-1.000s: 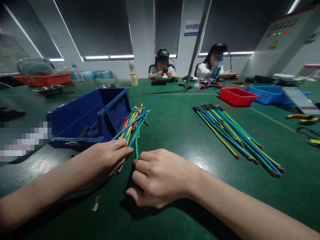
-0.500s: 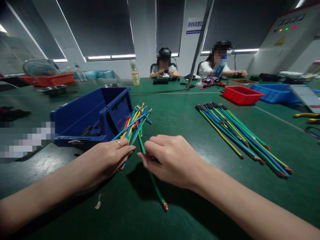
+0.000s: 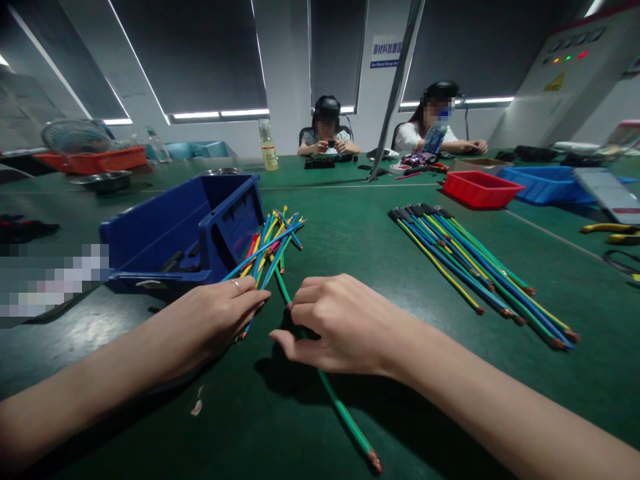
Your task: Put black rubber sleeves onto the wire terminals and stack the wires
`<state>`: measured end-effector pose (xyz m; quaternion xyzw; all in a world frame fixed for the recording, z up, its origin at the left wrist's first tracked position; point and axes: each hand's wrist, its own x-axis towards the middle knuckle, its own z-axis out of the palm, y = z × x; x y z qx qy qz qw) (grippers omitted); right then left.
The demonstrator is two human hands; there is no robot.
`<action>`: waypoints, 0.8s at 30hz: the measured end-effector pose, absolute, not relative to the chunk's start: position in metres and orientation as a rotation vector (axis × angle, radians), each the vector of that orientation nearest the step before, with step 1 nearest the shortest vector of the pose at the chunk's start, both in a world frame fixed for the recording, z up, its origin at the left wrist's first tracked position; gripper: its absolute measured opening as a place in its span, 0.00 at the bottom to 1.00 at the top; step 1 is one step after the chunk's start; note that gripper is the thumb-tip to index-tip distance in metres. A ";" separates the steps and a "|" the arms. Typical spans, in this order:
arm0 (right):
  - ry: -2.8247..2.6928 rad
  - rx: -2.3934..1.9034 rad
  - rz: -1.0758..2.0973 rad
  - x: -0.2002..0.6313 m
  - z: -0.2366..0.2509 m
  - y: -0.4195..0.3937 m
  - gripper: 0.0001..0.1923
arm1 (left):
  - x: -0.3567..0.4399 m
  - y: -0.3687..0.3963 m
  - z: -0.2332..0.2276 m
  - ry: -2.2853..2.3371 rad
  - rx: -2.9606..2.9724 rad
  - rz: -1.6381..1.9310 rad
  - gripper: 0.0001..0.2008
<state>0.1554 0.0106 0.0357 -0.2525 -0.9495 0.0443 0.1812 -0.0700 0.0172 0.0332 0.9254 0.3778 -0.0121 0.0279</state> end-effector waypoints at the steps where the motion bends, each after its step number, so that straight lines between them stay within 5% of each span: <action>1: -2.703 -0.735 0.114 0.155 0.036 0.011 0.15 | -0.070 0.017 0.033 1.160 2.855 -0.026 0.13; 5: -2.754 -0.847 0.115 0.156 0.034 0.013 0.11 | -0.070 0.015 0.033 1.151 2.828 -0.012 0.13; 9: -2.685 -0.986 0.262 0.161 0.030 0.018 0.21 | -0.070 0.014 0.036 1.154 2.809 0.009 0.13; 14: -2.658 -1.037 0.290 0.169 0.027 0.021 0.21 | -0.070 0.014 0.037 1.159 2.804 0.050 0.14; 24: -2.560 -1.263 -0.084 0.169 0.020 0.020 0.22 | -0.069 0.014 0.034 1.214 2.783 0.035 0.16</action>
